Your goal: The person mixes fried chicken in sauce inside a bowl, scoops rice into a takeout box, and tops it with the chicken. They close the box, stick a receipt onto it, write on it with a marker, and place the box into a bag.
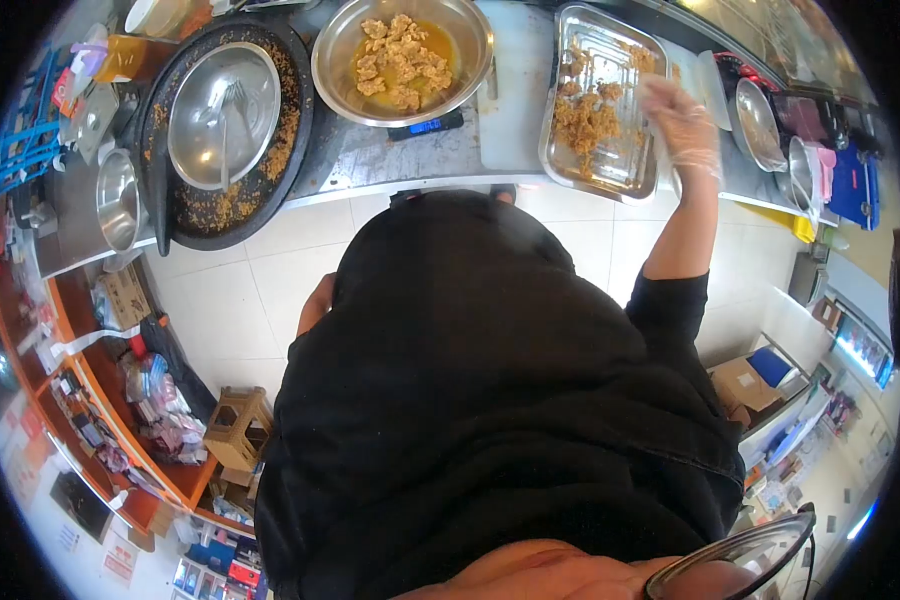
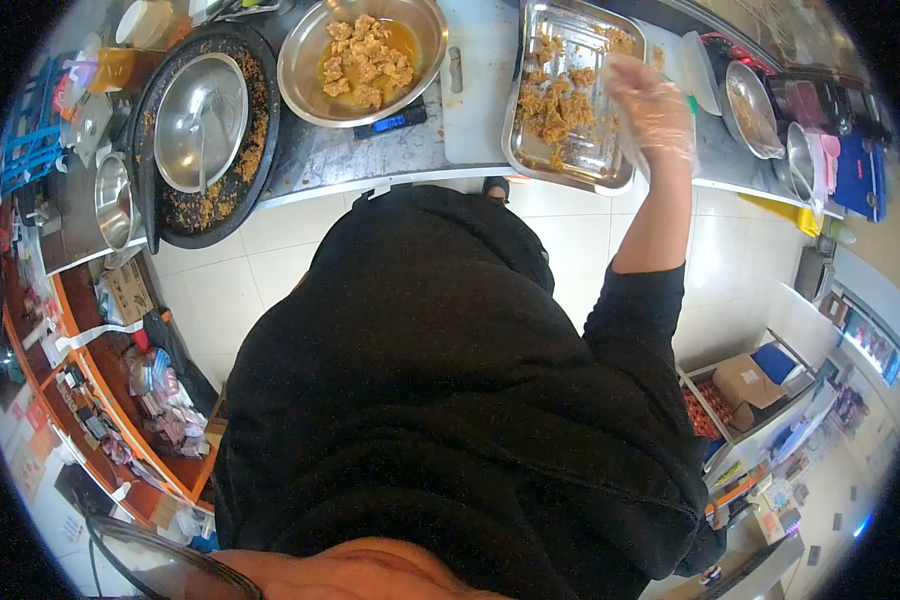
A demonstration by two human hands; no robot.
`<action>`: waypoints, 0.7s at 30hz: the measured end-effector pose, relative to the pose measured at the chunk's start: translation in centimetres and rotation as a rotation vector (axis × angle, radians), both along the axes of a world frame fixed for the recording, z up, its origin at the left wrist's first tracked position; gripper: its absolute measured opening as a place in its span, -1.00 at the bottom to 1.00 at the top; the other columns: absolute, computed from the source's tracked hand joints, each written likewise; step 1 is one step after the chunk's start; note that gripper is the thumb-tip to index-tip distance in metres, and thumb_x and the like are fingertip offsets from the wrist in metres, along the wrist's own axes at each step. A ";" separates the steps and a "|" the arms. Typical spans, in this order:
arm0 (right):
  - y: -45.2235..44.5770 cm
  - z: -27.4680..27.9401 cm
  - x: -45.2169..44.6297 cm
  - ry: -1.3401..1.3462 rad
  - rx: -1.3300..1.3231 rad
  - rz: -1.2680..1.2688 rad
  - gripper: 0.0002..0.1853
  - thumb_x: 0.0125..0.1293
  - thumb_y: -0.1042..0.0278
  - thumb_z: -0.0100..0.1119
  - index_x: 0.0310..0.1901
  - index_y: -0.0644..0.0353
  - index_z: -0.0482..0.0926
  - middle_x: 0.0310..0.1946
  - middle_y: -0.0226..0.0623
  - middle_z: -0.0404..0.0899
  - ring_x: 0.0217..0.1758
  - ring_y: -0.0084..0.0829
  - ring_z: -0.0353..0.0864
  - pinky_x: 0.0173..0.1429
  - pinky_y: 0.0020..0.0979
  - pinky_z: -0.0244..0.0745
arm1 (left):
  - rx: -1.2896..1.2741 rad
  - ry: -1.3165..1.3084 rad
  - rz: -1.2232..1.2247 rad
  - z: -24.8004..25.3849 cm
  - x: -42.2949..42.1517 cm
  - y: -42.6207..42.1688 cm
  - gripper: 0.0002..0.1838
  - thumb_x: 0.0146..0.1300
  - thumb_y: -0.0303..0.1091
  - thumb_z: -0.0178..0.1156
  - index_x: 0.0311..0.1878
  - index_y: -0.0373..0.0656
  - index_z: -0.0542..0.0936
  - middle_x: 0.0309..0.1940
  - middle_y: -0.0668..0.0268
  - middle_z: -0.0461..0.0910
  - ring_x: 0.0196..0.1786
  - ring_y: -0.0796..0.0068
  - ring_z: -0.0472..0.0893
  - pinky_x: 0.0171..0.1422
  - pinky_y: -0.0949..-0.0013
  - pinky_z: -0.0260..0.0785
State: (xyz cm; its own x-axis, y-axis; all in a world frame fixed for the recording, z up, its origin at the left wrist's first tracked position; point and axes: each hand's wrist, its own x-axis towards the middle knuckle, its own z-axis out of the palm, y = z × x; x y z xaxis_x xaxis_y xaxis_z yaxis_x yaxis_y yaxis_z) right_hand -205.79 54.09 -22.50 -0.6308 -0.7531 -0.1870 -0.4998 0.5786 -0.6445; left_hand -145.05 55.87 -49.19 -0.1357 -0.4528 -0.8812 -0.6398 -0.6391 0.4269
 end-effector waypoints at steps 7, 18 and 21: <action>4.2 -3.9 -2.1 0.286 0.795 -0.126 -0.36 0.19 -0.15 0.19 0.13 0.22 0.52 0.04 0.07 0.57 0.12 -0.09 0.58 0.17 -0.19 0.45 | 0.023 0.005 -0.010 1.1 0.1 0.6 -0.68 0.30 -0.19 0.11 -0.34 -0.27 0.65 -0.40 0.22 0.65 -0.32 0.40 0.61 -0.18 0.30 0.45; 14.6 -10.3 -1.8 0.020 0.304 -0.048 -0.54 0.32 0.04 -0.02 0.06 0.23 0.52 -0.08 0.03 0.59 -0.03 -0.13 0.57 0.05 -0.25 0.43 | -0.019 0.080 -0.028 2.0 -0.6 -1.5 -0.68 0.31 -0.17 0.11 -0.35 -0.26 0.65 -0.40 0.22 0.65 -0.32 0.40 0.62 -0.18 0.30 0.45; 15.0 -4.4 -1.8 -0.208 0.034 -0.259 -0.54 0.35 0.01 0.06 0.06 0.26 0.52 -0.12 -0.09 0.60 -0.05 -0.31 0.56 0.05 -0.30 0.43 | -0.045 0.116 -0.031 3.0 -1.5 -3.0 -0.67 0.31 -0.17 0.11 -0.35 -0.26 0.65 -0.41 0.22 0.65 -0.32 0.40 0.62 -0.18 0.30 0.45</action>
